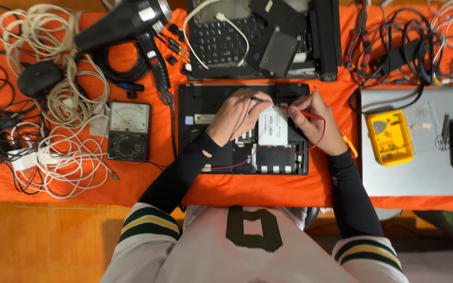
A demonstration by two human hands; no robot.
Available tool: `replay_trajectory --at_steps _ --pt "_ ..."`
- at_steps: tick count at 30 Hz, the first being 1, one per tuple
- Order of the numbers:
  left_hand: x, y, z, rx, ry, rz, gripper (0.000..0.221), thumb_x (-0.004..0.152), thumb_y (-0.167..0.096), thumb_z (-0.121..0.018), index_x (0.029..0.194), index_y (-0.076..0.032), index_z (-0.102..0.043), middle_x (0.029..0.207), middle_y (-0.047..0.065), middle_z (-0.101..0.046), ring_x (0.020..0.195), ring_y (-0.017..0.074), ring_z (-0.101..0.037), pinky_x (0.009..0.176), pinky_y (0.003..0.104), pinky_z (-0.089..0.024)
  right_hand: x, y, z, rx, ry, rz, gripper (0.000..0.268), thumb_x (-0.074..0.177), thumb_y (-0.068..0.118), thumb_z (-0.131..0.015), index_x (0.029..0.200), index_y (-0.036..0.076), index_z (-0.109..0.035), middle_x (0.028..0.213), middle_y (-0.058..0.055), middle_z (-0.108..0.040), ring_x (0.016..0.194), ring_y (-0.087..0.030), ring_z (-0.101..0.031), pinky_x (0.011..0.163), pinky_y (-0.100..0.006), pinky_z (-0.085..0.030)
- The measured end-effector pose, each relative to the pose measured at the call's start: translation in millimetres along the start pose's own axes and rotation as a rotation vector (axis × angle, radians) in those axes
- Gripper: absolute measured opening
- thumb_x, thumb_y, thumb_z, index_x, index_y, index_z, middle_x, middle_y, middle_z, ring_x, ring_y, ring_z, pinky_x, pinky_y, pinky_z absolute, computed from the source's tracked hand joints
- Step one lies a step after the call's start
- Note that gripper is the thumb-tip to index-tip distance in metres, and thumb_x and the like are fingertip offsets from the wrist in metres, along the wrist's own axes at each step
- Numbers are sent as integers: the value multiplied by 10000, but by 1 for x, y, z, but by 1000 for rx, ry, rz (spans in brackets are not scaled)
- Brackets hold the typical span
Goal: Using a multimeter to measure voltage on laptop components and testing circuit continuity.
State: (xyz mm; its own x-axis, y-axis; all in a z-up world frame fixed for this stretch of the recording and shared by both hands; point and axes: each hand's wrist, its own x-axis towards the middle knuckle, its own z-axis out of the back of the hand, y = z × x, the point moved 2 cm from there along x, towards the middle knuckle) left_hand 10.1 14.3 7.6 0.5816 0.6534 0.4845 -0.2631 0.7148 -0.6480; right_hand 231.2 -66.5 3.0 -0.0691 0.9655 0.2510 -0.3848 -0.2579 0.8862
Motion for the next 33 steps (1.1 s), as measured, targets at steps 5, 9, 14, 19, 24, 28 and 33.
replay_trajectory --at_steps 5,9,14,19,24,28,33 --pt "-2 3 -1 62 -20 -135 117 1002 -136 -654 1048 -62 -733 1022 38 -733 958 251 -703 889 368 -552 2 3 -1 -27 -1 -17 233 1040 183 -664 1024 27 -491 1010 -90 -707 863 -125 -660 776 -274 -534" --pt "-3 5 -4 135 2 -187 136 981 -100 -655 1071 -75 -752 1054 17 -726 981 229 -702 911 360 -553 2 2 -1 -55 -7 -31 240 1031 201 -665 1012 33 -494 988 -85 -707 826 -123 -652 753 -273 -531" --pt "-4 7 -6 201 2 -243 146 951 -72 -659 1063 -73 -752 1070 21 -726 995 225 -701 923 358 -556 2 -2 -1 -39 -7 -31 242 1034 206 -656 1000 42 -481 965 -83 -703 786 -114 -634 717 -266 -523" --pt "-3 8 -6 182 8 -222 133 950 -63 -663 1050 -74 -751 1064 19 -726 995 217 -704 922 357 -563 3 -6 -1 36 0 -62 252 1032 208 -641 986 47 -453 939 -77 -700 702 -90 -605 647 -248 -506" --pt "-3 9 -7 165 8 -191 137 965 -74 -659 1059 -87 -757 1056 13 -729 988 215 -704 913 354 -564 2 -7 0 41 0 -55 245 1034 207 -641 988 47 -462 933 -76 -686 713 -90 -602 659 -247 -509" --pt "-4 9 -7 147 11 -166 134 976 -86 -656 1063 -94 -758 1054 15 -734 984 217 -708 917 356 -565 2 -8 1 34 -3 -45 243 1038 207 -642 988 46 -467 929 -76 -681 744 -94 -612 693 -254 -521" --pt "-4 7 -6 122 6 -153 134 981 -95 -650 1069 -92 -751 1044 22 -737 977 233 -709 899 363 -566 2 -7 1 44 -3 -28 237 1042 200 -638 998 44 -465 947 -79 -682 775 -100 -628 730 -261 -532"
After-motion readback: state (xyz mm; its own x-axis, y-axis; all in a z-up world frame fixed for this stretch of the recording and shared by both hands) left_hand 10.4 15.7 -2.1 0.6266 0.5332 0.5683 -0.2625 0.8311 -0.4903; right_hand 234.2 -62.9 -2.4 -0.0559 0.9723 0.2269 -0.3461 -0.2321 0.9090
